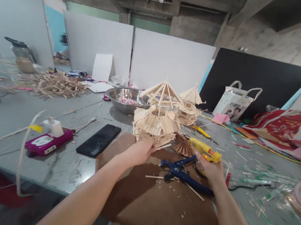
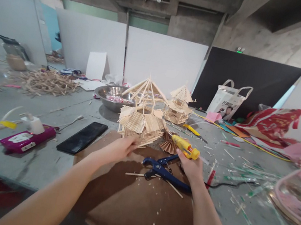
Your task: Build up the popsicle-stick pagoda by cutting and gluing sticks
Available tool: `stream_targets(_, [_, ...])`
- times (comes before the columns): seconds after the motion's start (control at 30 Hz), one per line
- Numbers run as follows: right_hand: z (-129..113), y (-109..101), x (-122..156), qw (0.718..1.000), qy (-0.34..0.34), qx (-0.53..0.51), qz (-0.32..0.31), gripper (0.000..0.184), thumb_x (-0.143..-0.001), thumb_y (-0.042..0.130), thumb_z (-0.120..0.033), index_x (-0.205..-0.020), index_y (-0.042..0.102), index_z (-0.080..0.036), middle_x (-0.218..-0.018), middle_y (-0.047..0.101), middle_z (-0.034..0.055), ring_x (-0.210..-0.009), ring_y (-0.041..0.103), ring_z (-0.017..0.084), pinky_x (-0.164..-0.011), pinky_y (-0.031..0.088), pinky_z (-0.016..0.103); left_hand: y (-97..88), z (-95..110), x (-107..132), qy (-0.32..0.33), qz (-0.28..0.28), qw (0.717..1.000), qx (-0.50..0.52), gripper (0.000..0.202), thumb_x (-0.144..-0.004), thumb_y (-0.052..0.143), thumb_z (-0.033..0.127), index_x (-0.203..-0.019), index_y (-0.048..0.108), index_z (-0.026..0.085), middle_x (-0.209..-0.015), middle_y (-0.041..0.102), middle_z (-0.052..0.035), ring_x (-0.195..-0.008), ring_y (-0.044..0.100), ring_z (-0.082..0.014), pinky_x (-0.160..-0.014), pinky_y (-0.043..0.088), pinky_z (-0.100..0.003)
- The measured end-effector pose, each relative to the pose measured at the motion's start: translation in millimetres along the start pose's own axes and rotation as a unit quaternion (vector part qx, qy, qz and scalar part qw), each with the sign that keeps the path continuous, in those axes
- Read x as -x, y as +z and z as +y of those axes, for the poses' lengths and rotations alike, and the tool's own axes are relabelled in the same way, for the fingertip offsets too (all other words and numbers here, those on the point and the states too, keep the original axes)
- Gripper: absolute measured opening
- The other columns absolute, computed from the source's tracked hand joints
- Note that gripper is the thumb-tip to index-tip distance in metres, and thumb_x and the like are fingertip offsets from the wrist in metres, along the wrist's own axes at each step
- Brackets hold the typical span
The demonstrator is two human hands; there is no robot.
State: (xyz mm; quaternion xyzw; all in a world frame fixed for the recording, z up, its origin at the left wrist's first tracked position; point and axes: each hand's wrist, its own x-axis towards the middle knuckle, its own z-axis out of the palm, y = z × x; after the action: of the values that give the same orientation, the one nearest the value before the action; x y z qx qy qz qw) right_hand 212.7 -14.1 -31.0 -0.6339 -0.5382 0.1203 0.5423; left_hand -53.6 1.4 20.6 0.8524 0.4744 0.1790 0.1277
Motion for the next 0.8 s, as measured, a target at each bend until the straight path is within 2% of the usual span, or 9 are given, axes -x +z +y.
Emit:
stream_targets(0.03, [0.3, 0.4, 0.1, 1.000, 0.009, -0.001, -0.004, 0.040, -0.059, 0.055, -0.050, -0.072, 0.063, -0.014, -0.051, 0.057, 0.0029, -0.048, 0.053, 0.017, -0.043, 0.039, 0.025, -8.7, 1.7, 1.9, 0.004, 0.014, 0.998, 0.053, 0.016, -0.079, 0.035, 0.025, -0.078, 0.048, 0.017, -0.061, 0.055, -0.0024, -0.055, 0.050, -0.0122, -0.052, 0.036, -0.023])
stream_targets(0.1, [0.6, 0.7, 0.3, 0.999, 0.030, 0.002, -0.014, 0.040, -0.058, 0.056, -0.051, -0.073, 0.063, -0.014, -0.049, 0.056, 0.0026, -0.048, 0.053, 0.017, -0.042, 0.039, 0.025, -25.3, 6.9, 4.3, 0.006, 0.079, 0.983, 0.169, 0.016, -0.079, 0.035, 0.027, -0.077, 0.048, 0.017, -0.050, 0.048, 0.0027, -0.047, 0.044, -0.0089, -0.047, 0.033, -0.020])
stream_targets(0.17, [0.1, 0.5, 0.6, 0.999, 0.033, 0.004, -0.014, 0.041, -0.058, 0.056, -0.051, -0.073, 0.063, -0.014, -0.048, 0.056, 0.0022, -0.048, 0.053, 0.017, -0.042, 0.039, 0.025, -39.2, 13.1, 3.4, -0.016, 0.174, 0.938, 0.301, 0.017, -0.079, 0.037, 0.027, -0.087, 0.047, 0.016, -0.049, 0.042, 0.0057, -0.039, 0.038, -0.0059, -0.041, 0.030, -0.018])
stream_targets(0.23, [-1.2, -0.3, 1.0, 1.000, 0.029, 0.002, -0.010, 0.040, -0.057, 0.056, -0.051, -0.073, 0.063, -0.014, -0.047, 0.055, 0.0020, -0.049, 0.054, 0.018, -0.042, 0.039, 0.025, -49.8, 18.2, -1.1, -0.024, 0.234, 0.885, 0.402, 0.023, -0.077, 0.040, 0.026, -0.098, 0.044, 0.016, -0.054, 0.043, 0.0058, -0.036, 0.037, -0.0039, -0.038, 0.030, -0.017])
stream_targets(0.33, [-3.7, -1.7, 1.5, 1.000, 0.024, -0.004, -0.012, 0.040, -0.058, 0.055, -0.051, -0.072, 0.063, -0.014, -0.046, 0.054, 0.0018, -0.048, 0.053, 0.017, -0.041, 0.039, 0.025, -60.3, 20.2, -12.4, -0.019, 0.250, 0.841, 0.479, 0.024, -0.073, 0.046, 0.023, -0.096, 0.047, 0.014, -0.058, 0.046, 0.0041, -0.039, 0.043, -0.0042, -0.039, 0.036, -0.017])
stream_targets(0.43, [-4.4, -2.1, 1.7, 0.999, 0.031, -0.005, -0.027, 0.040, -0.058, 0.055, -0.051, -0.071, 0.062, -0.014, -0.044, 0.052, 0.0013, -0.045, 0.051, 0.016, -0.040, 0.038, 0.025, -65.3, 15.5, -25.4, -0.040, 0.255, 0.837, 0.482, 0.014, -0.071, 0.050, 0.026, -0.076, 0.050, 0.013, -0.051, 0.047, 0.0044, -0.034, 0.041, -0.0038, -0.033, 0.032, -0.016])
stream_targets(0.53, [-2.1, -1.0, 1.4, 0.999, 0.029, -0.013, -0.027, 0.041, -0.058, 0.054, -0.051, -0.073, 0.062, -0.013, -0.044, 0.052, 0.0007, -0.045, 0.051, 0.016, -0.041, 0.038, 0.025, -66.0, 9.2, -37.6, -0.071, 0.276, 0.843, 0.456, 0.018, -0.072, 0.050, 0.030, -0.064, 0.046, 0.014, -0.038, 0.040, 0.0071, -0.025, 0.030, -0.0021, -0.027, 0.019, -0.014])
stream_targets(0.67, [0.2, 0.9, 1.2, 0.999, 0.025, -0.027, -0.021, 0.042, -0.058, 0.055, -0.051, -0.075, 0.062, -0.013, -0.047, 0.053, 0.0012, -0.048, 0.051, 0.016, -0.042, 0.039, 0.025, -66.8, 4.5, -49.3, -0.101, 0.270, 0.836, 0.466, 0.021, -0.075, 0.048, 0.027, -0.059, 0.043, 0.015, -0.031, 0.033, 0.0090, -0.024, 0.024, -0.0014, -0.027, 0.016, -0.015])
stream_targets(0.8, [-2.1, 1.3, 1.6, 0.999, 0.032, -0.041, -0.016, 0.043, -0.058, 0.057, -0.048, -0.079, 0.062, -0.012, -0.049, 0.055, 0.0016, -0.050, 0.053, 0.017, -0.043, 0.040, 0.025, -71.9, 5.1, -52.5, -0.109, 0.220, 0.840, 0.483, 0.017, -0.075, 0.048, 0.019, -0.060, 0.044, 0.014, -0.035, 0.036, 0.0086, -0.023, 0.025, -0.0007, -0.028, 0.014, -0.015])
